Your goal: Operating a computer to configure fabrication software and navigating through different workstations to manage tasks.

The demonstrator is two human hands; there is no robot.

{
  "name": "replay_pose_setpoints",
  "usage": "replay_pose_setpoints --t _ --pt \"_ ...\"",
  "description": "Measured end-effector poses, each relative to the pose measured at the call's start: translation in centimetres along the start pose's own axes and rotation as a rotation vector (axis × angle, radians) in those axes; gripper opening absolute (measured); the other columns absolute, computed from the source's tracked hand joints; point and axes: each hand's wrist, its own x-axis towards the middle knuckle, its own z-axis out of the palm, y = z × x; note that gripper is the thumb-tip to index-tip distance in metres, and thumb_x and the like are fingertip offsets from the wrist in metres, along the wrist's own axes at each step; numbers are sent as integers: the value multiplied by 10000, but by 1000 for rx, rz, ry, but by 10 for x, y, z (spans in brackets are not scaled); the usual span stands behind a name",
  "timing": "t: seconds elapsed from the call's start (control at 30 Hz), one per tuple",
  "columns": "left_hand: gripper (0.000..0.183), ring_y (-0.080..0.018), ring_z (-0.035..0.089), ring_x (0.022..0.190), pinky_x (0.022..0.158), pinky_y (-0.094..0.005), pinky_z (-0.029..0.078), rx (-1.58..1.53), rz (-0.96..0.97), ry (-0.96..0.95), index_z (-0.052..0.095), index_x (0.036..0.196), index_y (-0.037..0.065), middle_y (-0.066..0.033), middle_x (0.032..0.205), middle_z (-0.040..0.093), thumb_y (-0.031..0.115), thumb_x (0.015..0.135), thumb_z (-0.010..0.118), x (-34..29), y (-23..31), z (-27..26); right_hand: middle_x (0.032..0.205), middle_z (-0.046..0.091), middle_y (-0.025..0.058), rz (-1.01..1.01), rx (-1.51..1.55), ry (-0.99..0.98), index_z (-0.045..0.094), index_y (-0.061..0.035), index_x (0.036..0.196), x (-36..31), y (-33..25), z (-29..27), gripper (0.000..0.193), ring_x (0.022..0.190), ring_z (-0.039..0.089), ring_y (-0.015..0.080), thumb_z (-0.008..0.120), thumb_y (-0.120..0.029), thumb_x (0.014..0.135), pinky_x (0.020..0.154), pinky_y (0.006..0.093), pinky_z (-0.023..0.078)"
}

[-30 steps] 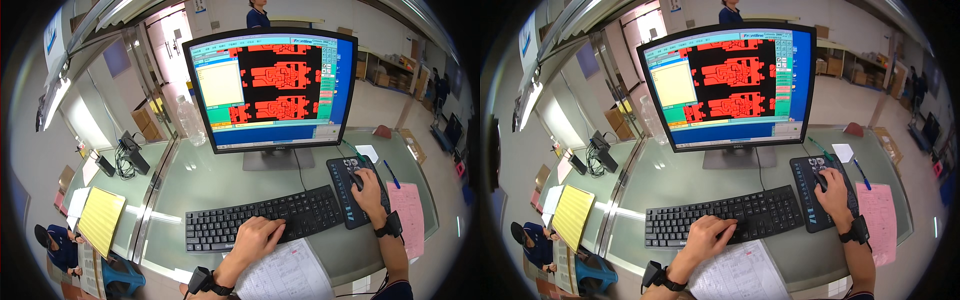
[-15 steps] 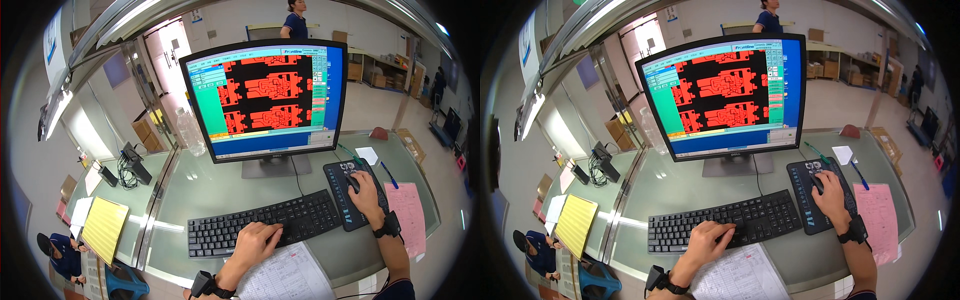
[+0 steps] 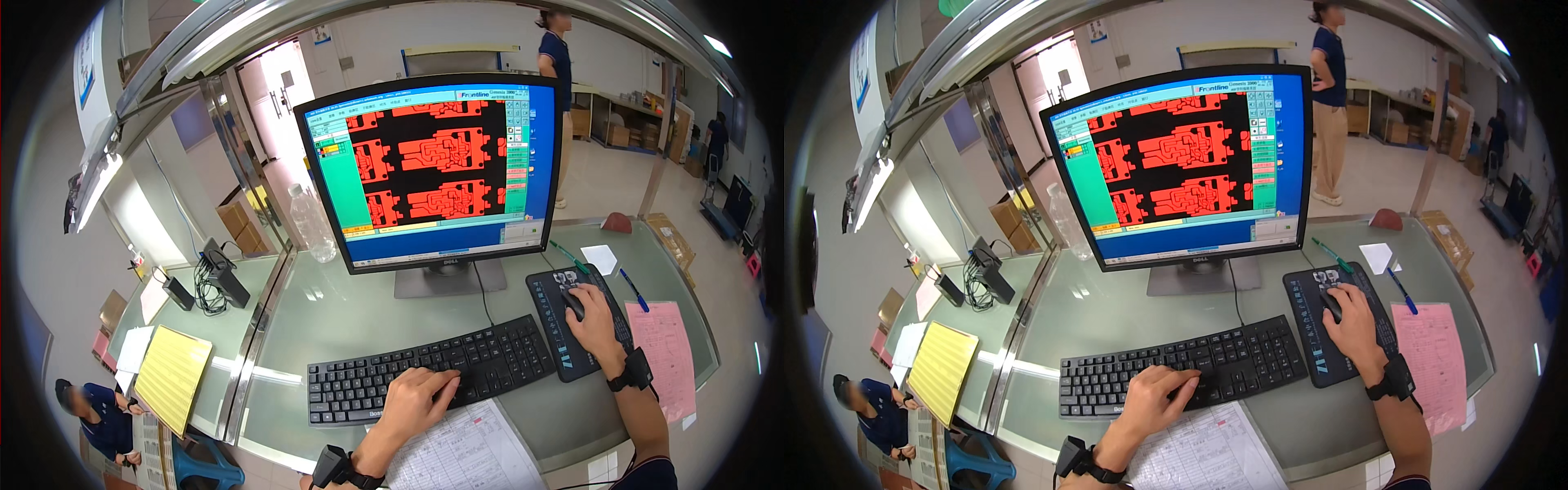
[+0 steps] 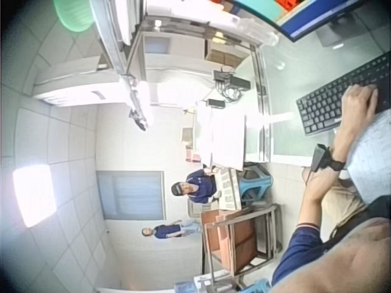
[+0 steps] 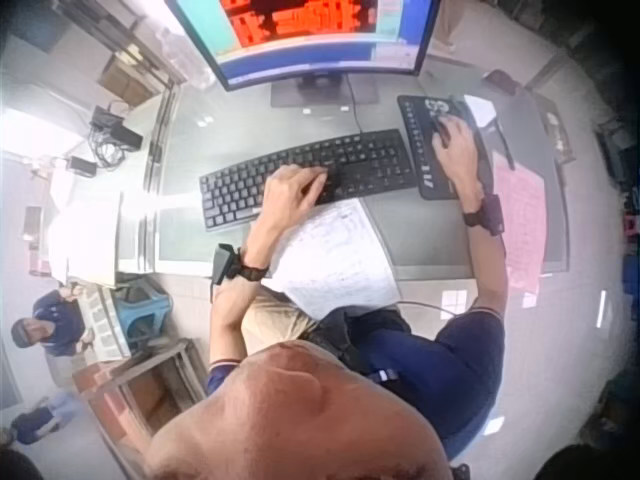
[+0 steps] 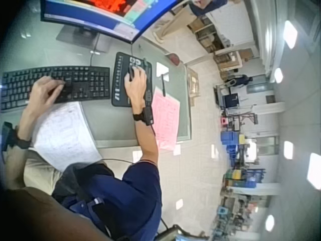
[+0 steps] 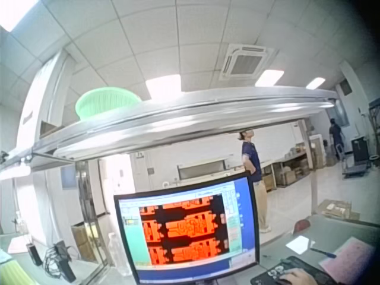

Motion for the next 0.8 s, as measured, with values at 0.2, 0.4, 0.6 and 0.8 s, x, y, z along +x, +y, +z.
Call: replay_pose_setpoints --t 0.2,0.4,0.6,0.8 --pt "124 -244 662 656 650 -367 531 17 6 -10 807 999 46 -78 730 708 135 928 757 1 0 -1 1302 613 219 -17 5 11 669 10 1229 1 2 1 398 1215 599 425 735 -88 849 1066 453 485" --pt "116 -232 672 661 654 -364 536 31 16 -13 799 987 29 -70 723 712 117 921 763 4 0 -3 1303 612 218 -9 8 8 669 9 1229 3 2 3 397 1214 602 419 736 -84 849 1067 447 486" --pt "107 -242 659 632 633 -369 532 29 25 6 800 969 28 -84 699 693 115 917 766 1 1 -2 1292 615 214 -2 0 20 671 1 1202 0 -1 0 381 1207 604 421 741 -82 837 1056 452 493" --pt "98 -250 647 617 627 -372 527 19 14 6 800 957 30 -87 682 680 109 906 773 -3 8 -2 1274 618 202 -15 -8 24 667 -10 1190 -7 -1 -3 371 1191 605 423 735 -80 832 1031 468 505"
